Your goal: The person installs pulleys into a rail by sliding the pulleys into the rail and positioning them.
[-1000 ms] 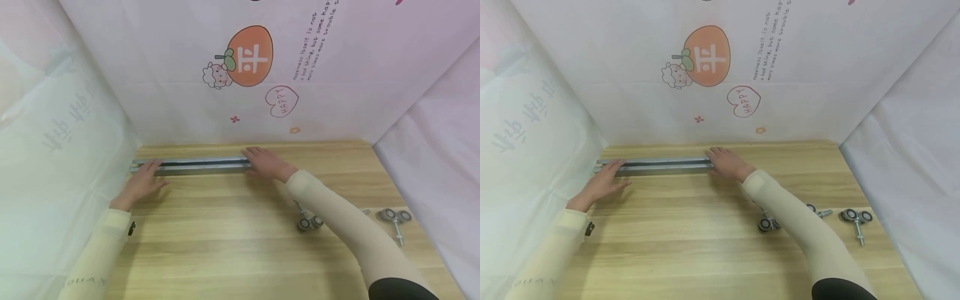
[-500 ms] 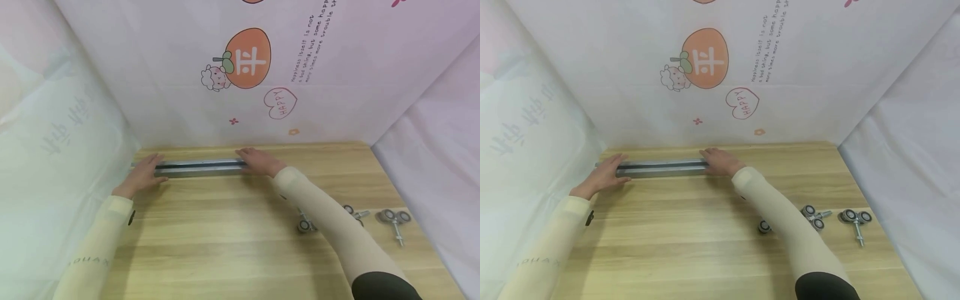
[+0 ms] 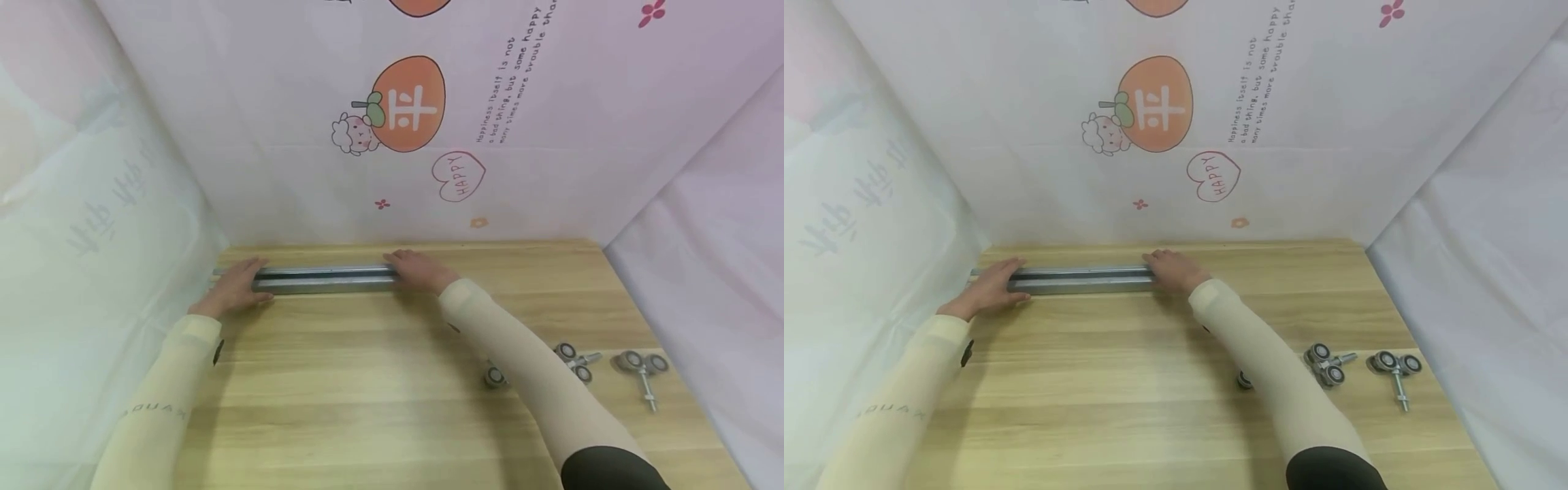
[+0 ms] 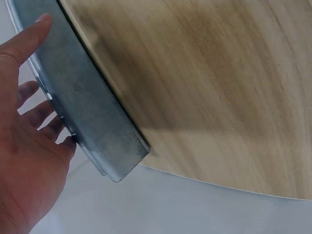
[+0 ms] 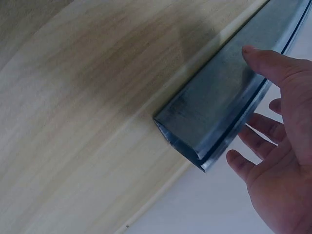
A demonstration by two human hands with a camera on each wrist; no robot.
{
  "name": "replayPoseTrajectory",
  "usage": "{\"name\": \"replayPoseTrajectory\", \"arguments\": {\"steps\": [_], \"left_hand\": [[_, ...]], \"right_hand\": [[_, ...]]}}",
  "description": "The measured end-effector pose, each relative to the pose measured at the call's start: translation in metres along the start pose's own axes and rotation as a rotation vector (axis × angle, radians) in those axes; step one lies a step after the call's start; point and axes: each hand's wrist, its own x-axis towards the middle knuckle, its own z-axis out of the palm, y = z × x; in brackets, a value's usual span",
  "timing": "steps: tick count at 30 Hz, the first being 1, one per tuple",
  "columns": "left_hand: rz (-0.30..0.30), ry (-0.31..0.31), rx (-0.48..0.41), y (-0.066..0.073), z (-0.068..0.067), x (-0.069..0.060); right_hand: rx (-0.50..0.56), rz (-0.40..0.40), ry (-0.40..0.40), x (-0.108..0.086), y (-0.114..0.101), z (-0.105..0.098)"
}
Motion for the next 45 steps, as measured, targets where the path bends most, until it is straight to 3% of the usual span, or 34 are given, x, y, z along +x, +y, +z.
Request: {"name": "replayPoseTrajectory", "arguments": {"steps": [9, 16, 28, 38, 45], "left_hand": [[0.028, -0.023, 0.105, 0.004, -0.002, 0.009], [0.042, -0.043, 0.102, 0.009, -0.010, 0.010], [0.037, -0.077, 0.139, 0.004, -0.009, 0.018], [0.023, -0.015, 0.120, -0.002, -0.003, 0.020], [-0.004, -0.012, 0.110, -0.003, 0.000, 0.021]], "right_hand": [[0.046, 0.059, -0.017, 0.001, 0.000, 0.007], [0.063, 0.073, 0.003, 0.004, 0.003, 0.013], [0.035, 0.056, -0.010, 0.008, 0.002, 0.010], [0.029, 0.035, 0.001, 0.007, 0.000, 0.012], [0.051, 0.051, -0.014, 0.006, 0.003, 0.018]]}}
